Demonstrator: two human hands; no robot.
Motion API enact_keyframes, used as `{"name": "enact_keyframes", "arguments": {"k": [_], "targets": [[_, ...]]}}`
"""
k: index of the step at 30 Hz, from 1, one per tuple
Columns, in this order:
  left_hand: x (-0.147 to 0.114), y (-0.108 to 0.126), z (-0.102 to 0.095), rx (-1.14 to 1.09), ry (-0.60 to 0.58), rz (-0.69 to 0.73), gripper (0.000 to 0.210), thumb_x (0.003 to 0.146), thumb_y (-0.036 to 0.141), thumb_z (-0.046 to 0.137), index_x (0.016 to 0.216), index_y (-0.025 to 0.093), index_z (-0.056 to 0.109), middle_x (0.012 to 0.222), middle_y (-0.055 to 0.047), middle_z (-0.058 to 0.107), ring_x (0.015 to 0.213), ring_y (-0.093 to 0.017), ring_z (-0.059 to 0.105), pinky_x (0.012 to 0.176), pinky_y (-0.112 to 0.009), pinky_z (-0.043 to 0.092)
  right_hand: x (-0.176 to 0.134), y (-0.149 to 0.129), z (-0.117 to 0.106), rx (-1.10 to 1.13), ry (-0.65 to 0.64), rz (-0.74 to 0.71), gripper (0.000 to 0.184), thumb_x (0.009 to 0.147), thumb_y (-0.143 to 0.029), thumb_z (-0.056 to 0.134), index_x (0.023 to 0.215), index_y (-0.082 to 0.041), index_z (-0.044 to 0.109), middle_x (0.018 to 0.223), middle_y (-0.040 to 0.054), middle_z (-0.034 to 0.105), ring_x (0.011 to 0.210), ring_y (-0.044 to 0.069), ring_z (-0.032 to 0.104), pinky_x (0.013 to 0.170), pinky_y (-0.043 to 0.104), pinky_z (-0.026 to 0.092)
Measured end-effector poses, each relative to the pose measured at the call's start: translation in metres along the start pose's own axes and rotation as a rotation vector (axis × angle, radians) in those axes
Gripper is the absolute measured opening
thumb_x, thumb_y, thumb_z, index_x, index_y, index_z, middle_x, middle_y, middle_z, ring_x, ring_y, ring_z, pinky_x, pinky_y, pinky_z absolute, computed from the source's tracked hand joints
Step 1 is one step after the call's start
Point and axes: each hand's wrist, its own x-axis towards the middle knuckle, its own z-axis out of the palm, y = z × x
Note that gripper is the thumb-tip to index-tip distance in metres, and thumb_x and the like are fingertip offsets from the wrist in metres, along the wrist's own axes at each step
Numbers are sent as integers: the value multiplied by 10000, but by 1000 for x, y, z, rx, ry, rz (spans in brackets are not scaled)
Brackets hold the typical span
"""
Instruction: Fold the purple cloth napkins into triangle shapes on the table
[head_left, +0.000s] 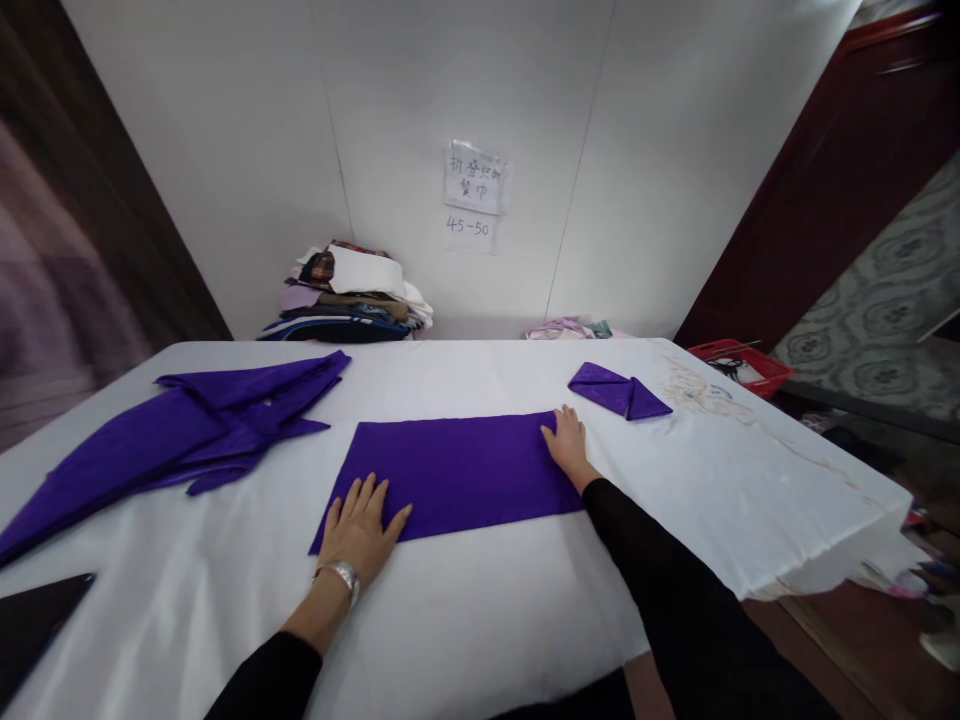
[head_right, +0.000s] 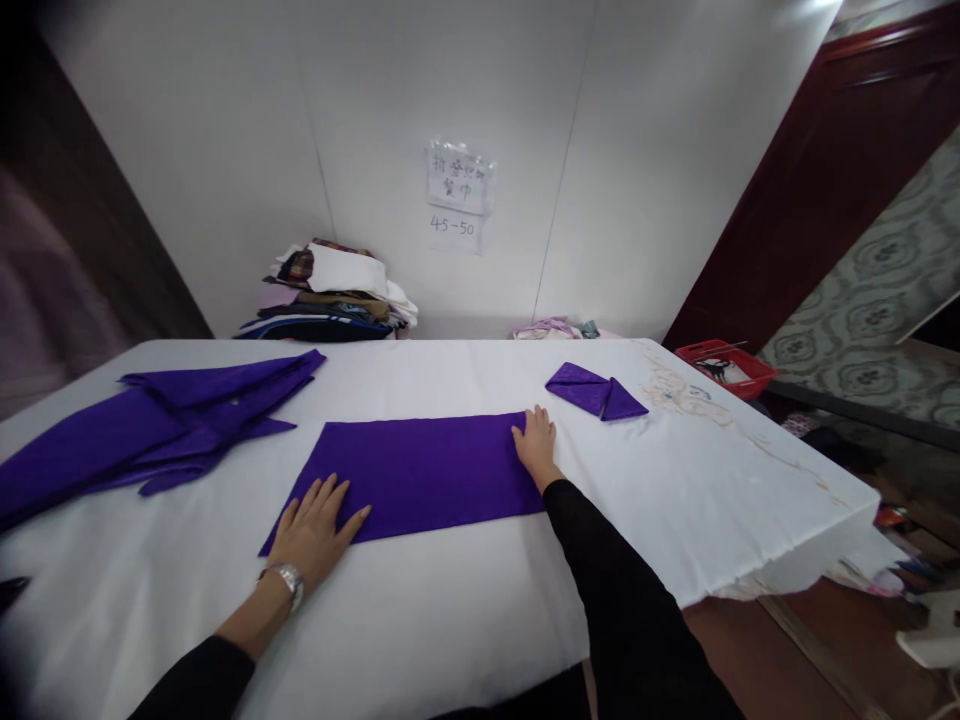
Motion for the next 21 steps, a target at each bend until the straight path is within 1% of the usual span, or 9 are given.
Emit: {"name": "enact_keyframes", "arguments": {"k": [2,5,7,9,10,11,13,18,21], "targets": [[0,1,-1,8,-11,3,684,811,543,343,1358,134,392,1465,-91,301,1367,-259,200,1096,-446,183,-30,-26,1,29,-64,-226,450,894,-350,407,1291,-140,440,1450,141,304,1358,273,174,1069,479,137],[0,1,-1,7,-22,8,695,822,545,315,1376,127,361,1475,-97,276,1371,-269,181,1094,-465,173,-83,-71,5,90,-276,-579,544,896,-485,373,1356,-195,370,1483,95,249,1379,239,115,1092,472,85],[0,2,-2,3,-32,9,703,829,550,294,1385,123,342,1480,-101,261,1372,-276,173,1091,-480,169,-110,-92,7,108,-386,-680,614,893,-552,326,1394,-198,309,1496,90,214,1383,229,97,1097,464,73],[0,2,-2,1,-45,9,710,833,557,280,1393,124,326,1485,-100,247,1375,-278,162,1091,-485,163,-124,-100,6,97,-452,-694,652,892,-588,276,1409,-192,281,1500,94,200,1384,228,94,1097,465,65],[0,1,-3,0,-50,10,712,834,562,275,1395,125,322,1487,-100,240,1376,-278,157,1091,-484,161,-126,-98,4,79,-469,-677,664,890,-600,261,1412,-191,278,1501,94,197,1384,231,93,1096,469,61],[0,1,-3,-1,-54,14,715,834,567,272,1396,127,319,1489,-100,235,1377,-278,152,1091,-483,160,-125,-92,2,56,-477,-651,671,887,-609,250,1414,-194,276,1502,91,190,1385,235,92,1095,474,55],[0,0,-2,-2,-53,23,723,834,578,268,1397,127,318,1490,-102,231,1378,-279,149,1091,-483,163,-119,-71,-5,0,-464,-574,676,884,-618,240,1419,-206,269,1505,79,178,1385,242,89,1093,483,42],[0,1,-1,0,-42,21,723,837,590,258,1393,132,327,1490,-98,233,1376,-276,156,1091,-483,158,-109,13,-26,-173,-381,-280,655,892,-579,255,1426,-199,256,1503,64,180,1386,246,87,1090,480,65],[-3,3,-4,-9,-42,11,711,845,592,249,1390,144,333,1488,-91,245,1378,-266,155,1098,-466,143,-112,55,-33,-251,-346,-176,633,901,-532,248,1428,-180,246,1501,70,188,1382,240,114,1084,491,104]]}}
